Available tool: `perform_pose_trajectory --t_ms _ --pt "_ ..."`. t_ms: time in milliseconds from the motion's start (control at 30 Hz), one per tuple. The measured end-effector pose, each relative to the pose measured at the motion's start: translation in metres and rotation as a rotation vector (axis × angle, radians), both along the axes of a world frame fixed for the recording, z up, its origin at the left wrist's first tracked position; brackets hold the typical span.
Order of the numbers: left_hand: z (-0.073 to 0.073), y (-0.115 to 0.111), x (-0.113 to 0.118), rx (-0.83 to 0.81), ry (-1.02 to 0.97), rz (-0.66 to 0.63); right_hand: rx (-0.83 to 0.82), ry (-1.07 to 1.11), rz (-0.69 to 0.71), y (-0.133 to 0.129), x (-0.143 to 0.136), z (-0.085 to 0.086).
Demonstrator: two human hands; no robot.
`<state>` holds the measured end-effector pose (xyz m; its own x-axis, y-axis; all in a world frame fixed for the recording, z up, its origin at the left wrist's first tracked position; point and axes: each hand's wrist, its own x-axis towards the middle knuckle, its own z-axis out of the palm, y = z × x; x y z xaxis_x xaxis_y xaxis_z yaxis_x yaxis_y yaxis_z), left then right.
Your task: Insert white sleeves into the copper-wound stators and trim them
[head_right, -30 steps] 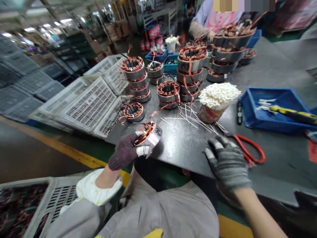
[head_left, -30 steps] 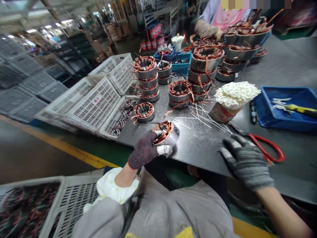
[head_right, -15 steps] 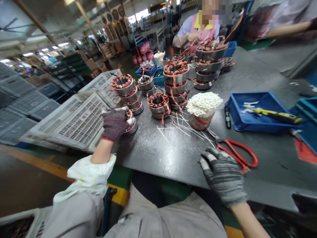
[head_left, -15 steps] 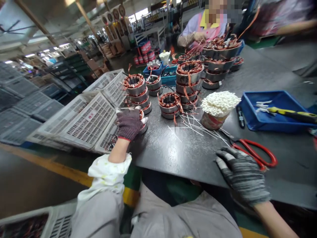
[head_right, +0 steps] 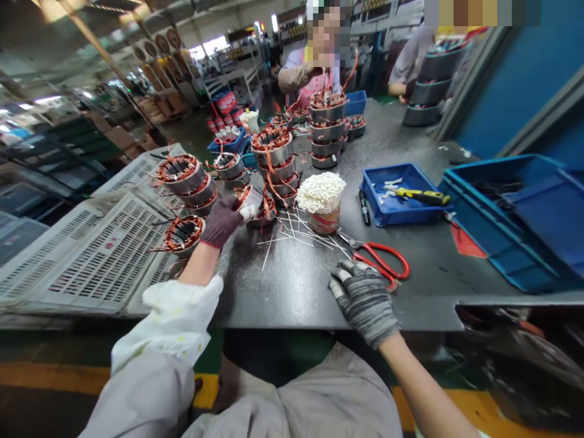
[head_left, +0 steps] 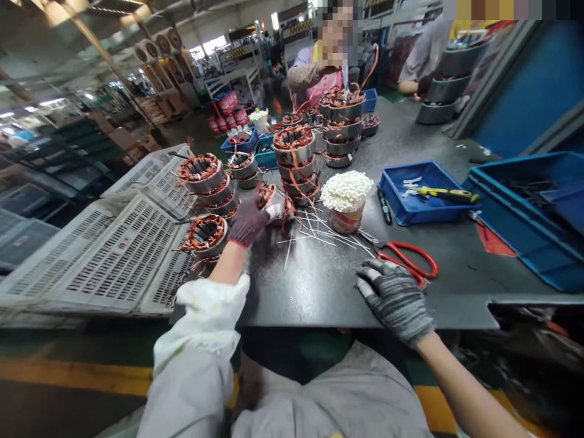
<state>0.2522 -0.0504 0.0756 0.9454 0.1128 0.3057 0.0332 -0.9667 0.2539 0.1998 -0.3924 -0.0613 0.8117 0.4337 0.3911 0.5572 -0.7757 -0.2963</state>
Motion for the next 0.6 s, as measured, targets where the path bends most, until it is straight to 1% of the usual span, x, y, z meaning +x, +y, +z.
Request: perform_pose_trajectory --t_ms 33,100,200,267,367,433,467,533,567,600 --pt "0.0 -0.005 -0.019 0.0 0.02 -0.014 -0.004 0.008 -0.004 0.001 0.0 0.001" --pt "-0.008 -0.021 -0.056 0.024 0.085 -0.073 -0.021 0.024 -0.008 0.001 0.002 0.002" --pt "-0.033 -0.049 -0.101 0.161 0.212 -0.289 -0.006 0.008 0.004 -0.003 0.002 0.001" --pt "-0.052 -0.062 -0.121 0.243 0.189 -0.417 0.062 -0.046 0.027 -0.004 -0.002 0.001" --pt "-0.076 -0.067 -0.141 0.258 -0.055 -0.521 0.184 -0.146 0.1 0.007 -0.014 0.01" --pt "-0.085 -0.065 -0.15 0.212 -0.196 -0.543 0.217 -0.207 0.219 0.026 -0.02 0.022" --pt "-0.088 -0.065 -0.152 0.179 -0.235 -0.534 0.22 -0.239 0.296 0.038 -0.021 0.028" --pt "-0.089 -0.066 -0.155 0.089 -0.297 -0.472 0.221 -0.301 0.442 0.062 -0.017 0.04" --pt "-0.088 -0.068 -0.154 0.038 -0.317 -0.427 0.227 -0.321 0.486 0.07 -0.011 0.044" --pt "-0.087 -0.071 -0.153 -0.018 -0.326 -0.38 0.247 -0.33 0.488 0.076 -0.004 0.046"
